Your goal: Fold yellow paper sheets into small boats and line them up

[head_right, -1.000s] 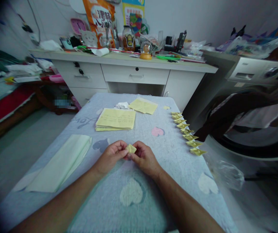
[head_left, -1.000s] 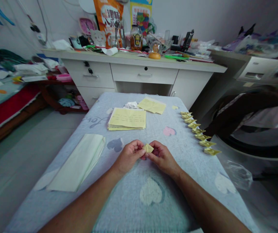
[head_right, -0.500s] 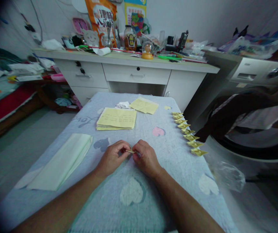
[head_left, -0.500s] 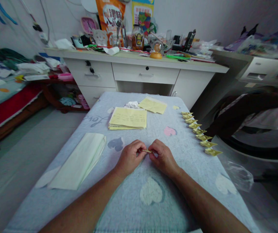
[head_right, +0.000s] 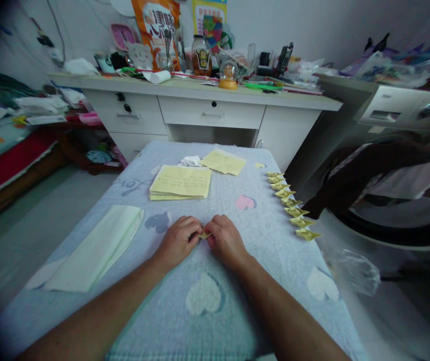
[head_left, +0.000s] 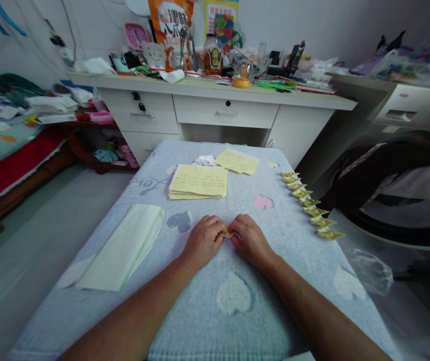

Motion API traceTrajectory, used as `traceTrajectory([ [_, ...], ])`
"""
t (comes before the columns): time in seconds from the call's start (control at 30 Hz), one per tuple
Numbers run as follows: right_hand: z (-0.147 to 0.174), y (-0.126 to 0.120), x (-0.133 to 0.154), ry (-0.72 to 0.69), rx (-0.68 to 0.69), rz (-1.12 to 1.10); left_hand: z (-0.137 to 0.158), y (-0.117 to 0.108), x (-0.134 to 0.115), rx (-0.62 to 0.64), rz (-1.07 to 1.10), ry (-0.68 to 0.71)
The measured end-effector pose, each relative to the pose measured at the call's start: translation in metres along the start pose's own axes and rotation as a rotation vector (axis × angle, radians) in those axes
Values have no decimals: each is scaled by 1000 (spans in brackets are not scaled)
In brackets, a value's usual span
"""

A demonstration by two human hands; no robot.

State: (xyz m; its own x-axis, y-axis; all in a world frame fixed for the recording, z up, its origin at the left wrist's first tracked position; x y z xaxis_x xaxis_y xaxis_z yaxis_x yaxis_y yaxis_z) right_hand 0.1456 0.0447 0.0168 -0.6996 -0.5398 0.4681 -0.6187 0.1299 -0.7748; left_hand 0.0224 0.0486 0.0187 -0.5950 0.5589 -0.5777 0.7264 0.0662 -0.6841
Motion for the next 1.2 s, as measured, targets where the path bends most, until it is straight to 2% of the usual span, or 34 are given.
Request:
traceTrajectory([
  [0.13,2,-3,1,-22,58,-36,2,-5,-1,68,-86,51],
  [0.37,1,-8,2,-19,52,-47,8,-7,-5,110,-132,116],
  [0.6,1,-8,1,13,56,-69,6,-3,1,87,-68,62],
  [1.2,8,-4,3,31,61,9,5,-5,-1,89,-45,50],
])
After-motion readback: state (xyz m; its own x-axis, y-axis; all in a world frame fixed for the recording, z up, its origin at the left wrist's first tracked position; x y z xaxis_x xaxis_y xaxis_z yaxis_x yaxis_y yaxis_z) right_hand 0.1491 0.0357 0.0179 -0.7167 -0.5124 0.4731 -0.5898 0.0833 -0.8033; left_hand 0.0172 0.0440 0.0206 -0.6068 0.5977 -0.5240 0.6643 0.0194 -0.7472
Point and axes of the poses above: each hand's wrist, its own z-axis away from the middle knuckle, its own y-axis out of the palm, x = y × z, the point moved 6 cm from there along -z, towards the middle knuckle, and after that the axes turned 8 degrees about -x, right-handed, at the moved point
